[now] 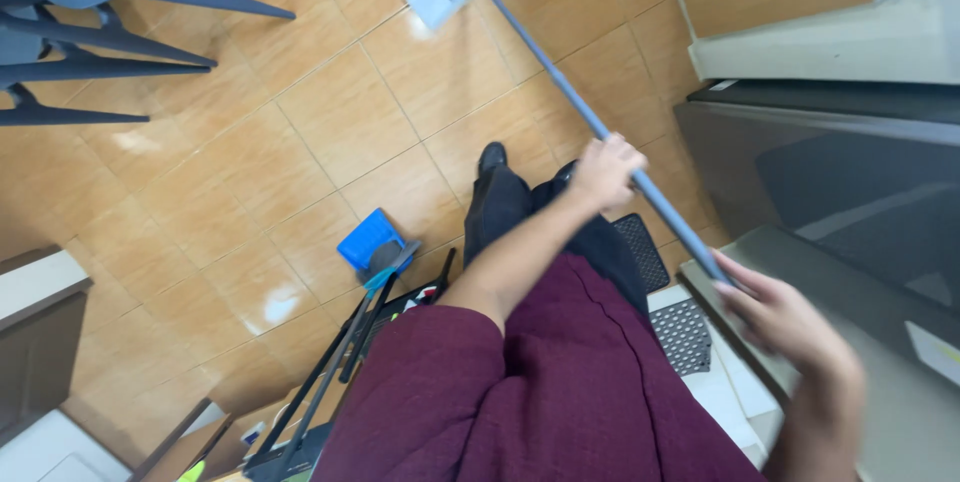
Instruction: The person mops a tiled floor using a flat mop and a spray bottle. They move around a dining area, cleaning under chairs and near a refrigerator, and periodically spray the floor with a cleaning solution.
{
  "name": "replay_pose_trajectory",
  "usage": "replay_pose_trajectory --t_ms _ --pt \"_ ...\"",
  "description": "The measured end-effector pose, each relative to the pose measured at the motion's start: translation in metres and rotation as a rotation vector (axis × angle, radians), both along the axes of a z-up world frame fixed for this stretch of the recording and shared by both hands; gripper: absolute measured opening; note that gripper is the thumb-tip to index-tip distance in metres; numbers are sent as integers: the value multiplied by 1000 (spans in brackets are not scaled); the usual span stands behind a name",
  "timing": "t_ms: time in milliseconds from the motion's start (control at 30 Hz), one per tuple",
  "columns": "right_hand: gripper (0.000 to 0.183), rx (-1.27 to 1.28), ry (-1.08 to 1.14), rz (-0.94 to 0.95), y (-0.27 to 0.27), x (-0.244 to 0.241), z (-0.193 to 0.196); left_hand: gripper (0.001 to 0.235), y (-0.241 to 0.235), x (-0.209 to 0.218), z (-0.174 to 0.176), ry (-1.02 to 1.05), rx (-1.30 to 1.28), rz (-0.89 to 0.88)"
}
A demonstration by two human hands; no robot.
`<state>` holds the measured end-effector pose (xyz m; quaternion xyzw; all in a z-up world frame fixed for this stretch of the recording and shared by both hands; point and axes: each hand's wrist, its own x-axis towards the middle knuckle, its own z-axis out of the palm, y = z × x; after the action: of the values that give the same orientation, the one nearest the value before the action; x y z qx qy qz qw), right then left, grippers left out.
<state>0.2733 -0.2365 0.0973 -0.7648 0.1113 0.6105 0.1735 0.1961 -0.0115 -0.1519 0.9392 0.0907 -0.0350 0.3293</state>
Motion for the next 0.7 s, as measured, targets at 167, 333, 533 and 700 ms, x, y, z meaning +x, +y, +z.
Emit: replay_pose_trajectory --t_ms 167,333,533,700 --pt "56 273 25 3 146 -88 -76 44 137 -82 -68 499 202 84" --pt "55 366 -90 137 215 -123 -101 48 209 -104 -88 746 278 257" --pt "55 246 -85 242 134 -107 -80 53 126 -113 -75 632 99 237" --pt "55 242 -120 295 -28 -73 -54 53 -25 -98 -49 533 -80 156"
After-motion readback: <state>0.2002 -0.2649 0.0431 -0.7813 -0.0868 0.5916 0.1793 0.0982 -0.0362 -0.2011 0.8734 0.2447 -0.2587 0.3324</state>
